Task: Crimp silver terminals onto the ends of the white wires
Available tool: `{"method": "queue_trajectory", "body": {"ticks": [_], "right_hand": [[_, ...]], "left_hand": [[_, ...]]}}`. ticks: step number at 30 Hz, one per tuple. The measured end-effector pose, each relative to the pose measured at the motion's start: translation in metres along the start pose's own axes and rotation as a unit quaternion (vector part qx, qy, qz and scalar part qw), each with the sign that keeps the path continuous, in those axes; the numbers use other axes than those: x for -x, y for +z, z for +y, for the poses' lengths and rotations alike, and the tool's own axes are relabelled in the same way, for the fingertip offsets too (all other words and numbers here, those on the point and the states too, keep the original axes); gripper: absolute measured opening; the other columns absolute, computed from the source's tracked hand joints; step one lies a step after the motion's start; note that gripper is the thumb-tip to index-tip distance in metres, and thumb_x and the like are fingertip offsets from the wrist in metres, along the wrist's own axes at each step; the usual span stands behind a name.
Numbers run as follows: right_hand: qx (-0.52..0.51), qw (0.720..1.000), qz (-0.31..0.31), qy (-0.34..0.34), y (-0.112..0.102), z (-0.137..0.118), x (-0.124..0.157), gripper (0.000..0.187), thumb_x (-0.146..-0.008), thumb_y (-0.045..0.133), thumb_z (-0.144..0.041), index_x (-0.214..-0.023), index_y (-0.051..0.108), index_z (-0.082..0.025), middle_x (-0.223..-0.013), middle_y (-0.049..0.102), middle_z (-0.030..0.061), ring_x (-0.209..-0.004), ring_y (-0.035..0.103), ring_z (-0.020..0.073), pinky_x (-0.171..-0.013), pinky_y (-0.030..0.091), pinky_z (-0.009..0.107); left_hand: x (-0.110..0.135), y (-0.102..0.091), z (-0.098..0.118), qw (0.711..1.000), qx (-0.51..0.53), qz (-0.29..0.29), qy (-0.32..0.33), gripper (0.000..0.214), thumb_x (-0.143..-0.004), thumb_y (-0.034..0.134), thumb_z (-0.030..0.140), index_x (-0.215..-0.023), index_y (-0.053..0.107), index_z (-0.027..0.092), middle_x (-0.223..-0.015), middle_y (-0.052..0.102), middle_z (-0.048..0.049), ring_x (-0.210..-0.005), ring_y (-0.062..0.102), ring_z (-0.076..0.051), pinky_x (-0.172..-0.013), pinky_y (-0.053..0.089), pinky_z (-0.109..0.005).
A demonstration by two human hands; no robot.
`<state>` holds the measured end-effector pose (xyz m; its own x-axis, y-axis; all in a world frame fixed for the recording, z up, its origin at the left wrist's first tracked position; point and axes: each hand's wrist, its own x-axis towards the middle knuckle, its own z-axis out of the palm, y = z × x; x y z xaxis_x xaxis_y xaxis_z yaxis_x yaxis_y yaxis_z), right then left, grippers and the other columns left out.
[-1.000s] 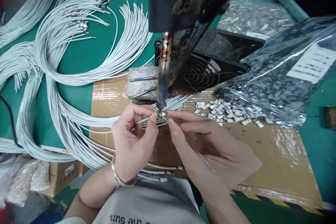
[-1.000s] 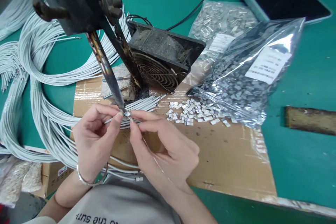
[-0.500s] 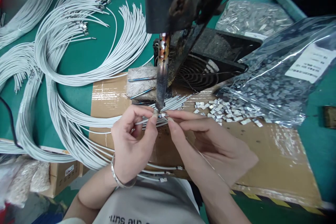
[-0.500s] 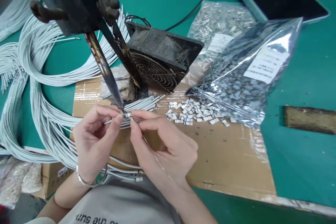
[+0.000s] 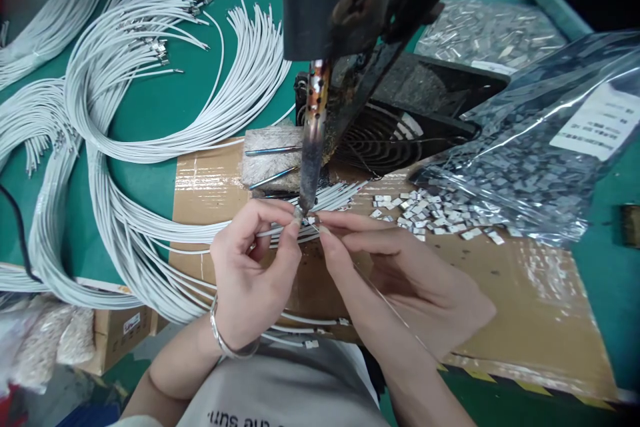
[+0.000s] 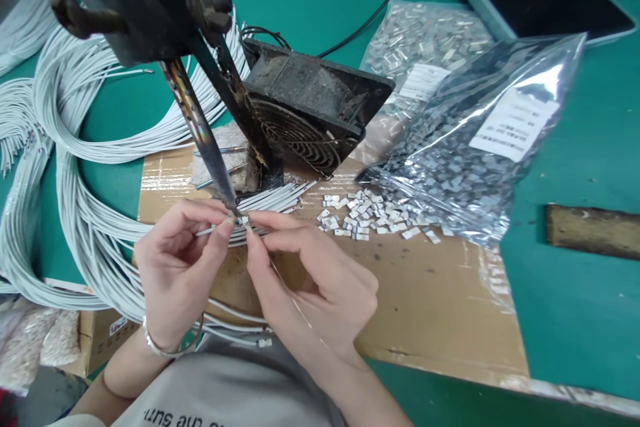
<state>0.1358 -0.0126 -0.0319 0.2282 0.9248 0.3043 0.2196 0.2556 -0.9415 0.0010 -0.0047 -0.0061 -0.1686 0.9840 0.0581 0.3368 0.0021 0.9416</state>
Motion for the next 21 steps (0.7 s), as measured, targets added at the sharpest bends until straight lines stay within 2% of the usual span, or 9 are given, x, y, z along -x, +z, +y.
{"method": "queue_trajectory", "body": {"ticks": [18, 21], "right_hand": [[-0.014, 1.0, 0.011, -0.008, 0.0003, -0.0013, -0.0005, 0.024, -0.084, 0.078, 0.001, -0.09, 0.075, -0.022, -0.095, 0.084, -0.0008, -0.088, 0.082, 0.0149, -0.082, 0.066, 0.025], [-0.015, 1.0, 0.013, -0.007, 0.0009, -0.0008, -0.0001, 0.024, -0.085, 0.078, 0.0, -0.091, 0.076, -0.023, -0.095, 0.084, -0.0007, -0.088, 0.082, 0.0159, -0.083, 0.066, 0.027]], "left_hand": [[0.0002, -0.0018, -0.0007, 1.0, 0.009, -0.001, 0.012, 0.011, -0.094, 0.074, 0.011, -0.088, 0.072, 0.021, -0.096, 0.077, -0.0036, -0.083, 0.07, -0.014, -0.061, 0.051, -0.017], [-0.0002, -0.0022, -0.0002, 1.0, 0.006, 0.0, 0.012, 0.012, -0.093, 0.074, 0.011, -0.088, 0.072, 0.021, -0.096, 0.077, -0.0039, -0.083, 0.07, -0.014, -0.062, 0.051, -0.018]]}}
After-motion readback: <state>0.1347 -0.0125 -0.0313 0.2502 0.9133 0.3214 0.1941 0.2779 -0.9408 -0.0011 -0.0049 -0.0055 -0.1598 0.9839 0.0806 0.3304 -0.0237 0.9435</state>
